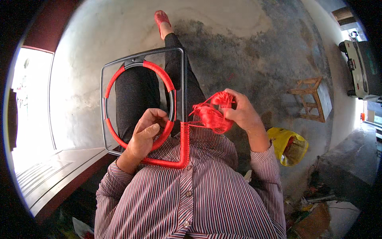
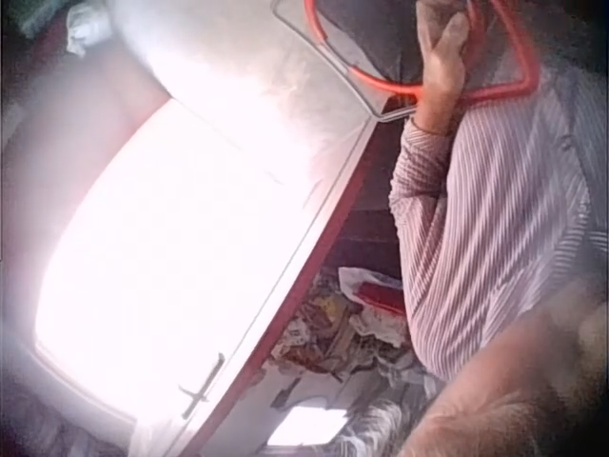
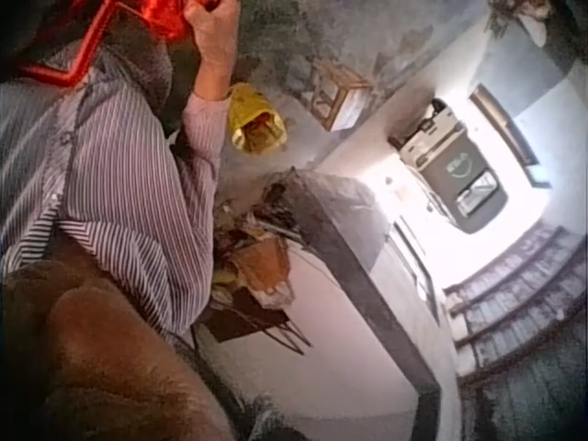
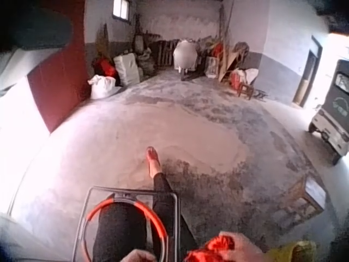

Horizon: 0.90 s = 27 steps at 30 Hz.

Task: Wrapping a red plastic cord tightly around a black and red plastic frame.

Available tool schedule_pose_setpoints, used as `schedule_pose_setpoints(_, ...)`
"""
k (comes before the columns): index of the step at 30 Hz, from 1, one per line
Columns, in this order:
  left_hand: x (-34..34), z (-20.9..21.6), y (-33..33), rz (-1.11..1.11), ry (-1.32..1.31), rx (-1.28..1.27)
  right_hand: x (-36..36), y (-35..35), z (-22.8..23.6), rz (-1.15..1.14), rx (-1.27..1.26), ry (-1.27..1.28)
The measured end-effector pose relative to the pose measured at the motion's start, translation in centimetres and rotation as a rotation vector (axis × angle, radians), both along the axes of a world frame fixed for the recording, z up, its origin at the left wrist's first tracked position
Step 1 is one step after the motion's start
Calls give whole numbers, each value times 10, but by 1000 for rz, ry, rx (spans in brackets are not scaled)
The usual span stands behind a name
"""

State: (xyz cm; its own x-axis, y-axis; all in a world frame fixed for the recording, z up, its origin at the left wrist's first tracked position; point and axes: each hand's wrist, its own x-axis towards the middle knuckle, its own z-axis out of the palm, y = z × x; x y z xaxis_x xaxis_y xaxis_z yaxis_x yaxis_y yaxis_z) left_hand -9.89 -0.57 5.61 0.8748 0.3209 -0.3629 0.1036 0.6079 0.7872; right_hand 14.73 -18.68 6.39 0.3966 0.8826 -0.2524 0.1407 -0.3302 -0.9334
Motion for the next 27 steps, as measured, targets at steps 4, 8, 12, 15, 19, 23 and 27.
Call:
schedule_pose_setpoints(4,3,0,2,-58,54,82,-2,-2,-7,313,-257,-356)
schedule_pose_setpoints(8,8,5,2,-69,69,41,32,-35,-28,69,-210,-94)
schedule_pose_setpoints(12,14,6,0,-99,89,61,89,-78,-48,-770,449,647)
schedule_pose_setpoints(15,19,15,-1,-140,126,77,110,-90,-65,-903,535,672)
schedule_pose_setpoints(19,25,13,1,-277,226,194,28,-36,-32,-527,37,384)
schedule_pose_setpoints(23,35,21,-4,-301,312,156,-40,10,-12,54,-110,511)
schedule_pose_setpoints(27,36,20,-4,-244,347,-20,-37,22,-19,-99,48,541)
